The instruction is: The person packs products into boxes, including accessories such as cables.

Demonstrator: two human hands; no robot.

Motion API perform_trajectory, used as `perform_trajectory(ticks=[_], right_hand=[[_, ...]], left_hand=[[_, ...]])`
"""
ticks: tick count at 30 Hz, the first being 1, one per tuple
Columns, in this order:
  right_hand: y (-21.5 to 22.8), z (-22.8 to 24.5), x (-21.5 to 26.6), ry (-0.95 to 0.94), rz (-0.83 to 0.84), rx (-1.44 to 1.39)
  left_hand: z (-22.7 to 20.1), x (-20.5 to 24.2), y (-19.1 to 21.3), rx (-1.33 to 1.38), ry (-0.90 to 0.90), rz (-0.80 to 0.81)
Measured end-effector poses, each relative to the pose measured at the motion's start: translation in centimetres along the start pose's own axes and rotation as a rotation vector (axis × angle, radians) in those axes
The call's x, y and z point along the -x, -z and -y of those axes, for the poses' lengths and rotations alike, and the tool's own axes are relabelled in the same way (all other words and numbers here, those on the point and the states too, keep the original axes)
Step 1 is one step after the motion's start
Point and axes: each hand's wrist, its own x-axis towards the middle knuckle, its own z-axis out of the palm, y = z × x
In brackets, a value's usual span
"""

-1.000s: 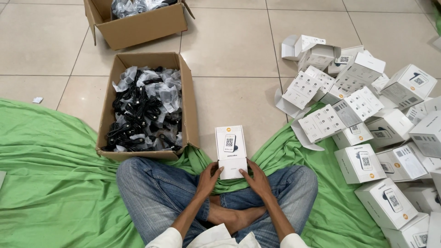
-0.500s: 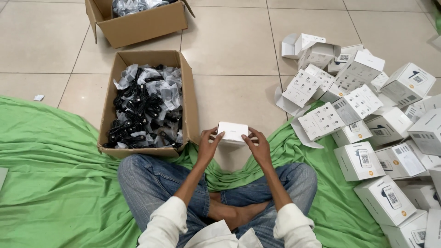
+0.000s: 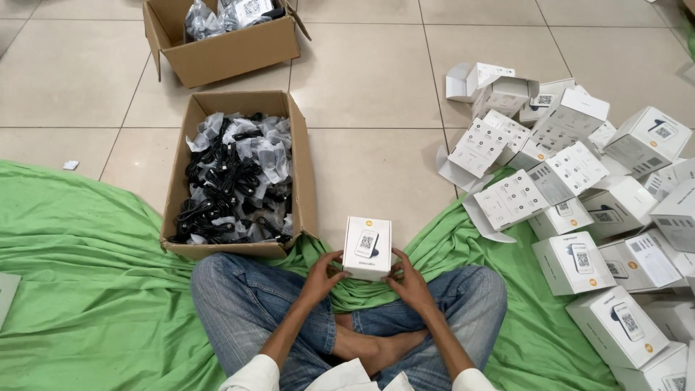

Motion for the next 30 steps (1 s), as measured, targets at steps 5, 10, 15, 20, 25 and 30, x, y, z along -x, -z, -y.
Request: perform_trajectory(ticks=[5,10,15,20,25,30], right_hand=[[1.1,3.6,2.0,0.057,-0.096,0.258],[0.5,0.5,-1.1,0.243,0.472,0.142],[0.6,0.6,-12.5,0.306,0.185,0.464],[2.4,8.4,-12.9,0.439,-0.278,0.465],[1.8,6.4,-8.3,0.289,-0.188,0.332],[3.2,5.1,-4.4,0.305,-0.148,0.264]], left_hand=[[-9.6,1.2,1.9,-0.164,0.048,0.056],[-5.5,-4.0,0.8,-0.237,0.19,0.571],[-2.2,-15.4,-1.7,-0.599,-0.128,0.365],[-13.1,-14.3,-1.6,-0.486,-0.425,-0.219],[-13.1,-9.5,-3.2,-0.288,-0.161,0.06],[-9.4,-7.6,-5.4,-0.295,-0.189,0.12]])
